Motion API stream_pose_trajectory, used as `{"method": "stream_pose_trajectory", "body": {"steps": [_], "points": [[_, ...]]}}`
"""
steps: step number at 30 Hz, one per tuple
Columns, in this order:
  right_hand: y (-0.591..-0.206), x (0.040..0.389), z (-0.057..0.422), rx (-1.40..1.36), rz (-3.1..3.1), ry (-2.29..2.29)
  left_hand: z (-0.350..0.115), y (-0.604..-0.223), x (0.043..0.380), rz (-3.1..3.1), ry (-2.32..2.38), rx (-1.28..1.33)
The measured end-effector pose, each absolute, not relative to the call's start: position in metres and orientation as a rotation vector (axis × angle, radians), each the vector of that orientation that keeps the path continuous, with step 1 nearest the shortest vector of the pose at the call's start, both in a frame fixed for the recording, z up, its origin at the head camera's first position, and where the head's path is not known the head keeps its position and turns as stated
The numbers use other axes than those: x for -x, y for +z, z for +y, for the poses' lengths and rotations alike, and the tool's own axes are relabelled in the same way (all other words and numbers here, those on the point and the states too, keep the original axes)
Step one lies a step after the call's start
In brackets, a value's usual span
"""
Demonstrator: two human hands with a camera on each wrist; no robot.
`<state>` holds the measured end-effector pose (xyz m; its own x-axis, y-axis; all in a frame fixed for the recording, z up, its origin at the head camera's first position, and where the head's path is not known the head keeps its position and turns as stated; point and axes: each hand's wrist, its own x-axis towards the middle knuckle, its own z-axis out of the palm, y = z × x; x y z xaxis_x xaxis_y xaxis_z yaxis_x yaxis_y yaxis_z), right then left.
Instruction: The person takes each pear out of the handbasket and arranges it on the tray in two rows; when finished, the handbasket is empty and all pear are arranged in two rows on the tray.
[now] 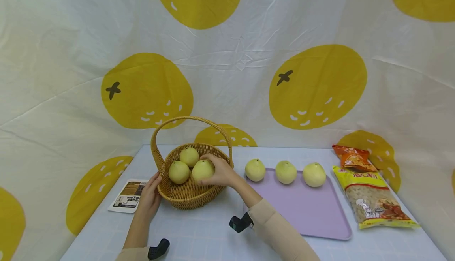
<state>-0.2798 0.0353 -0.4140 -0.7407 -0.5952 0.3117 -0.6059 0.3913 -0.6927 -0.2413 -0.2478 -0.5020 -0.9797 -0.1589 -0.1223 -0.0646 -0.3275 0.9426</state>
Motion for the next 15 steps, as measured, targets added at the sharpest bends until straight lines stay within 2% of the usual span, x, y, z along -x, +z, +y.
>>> {"method": "stream_pose_trajectory", "body": {"steps": [15], "points": [[-0.399, 0.254, 0.061, -1.178, -2.574, 1.332, -0.246, -0.502, 0.241, -1.771, -2.502, -0.305]]}}
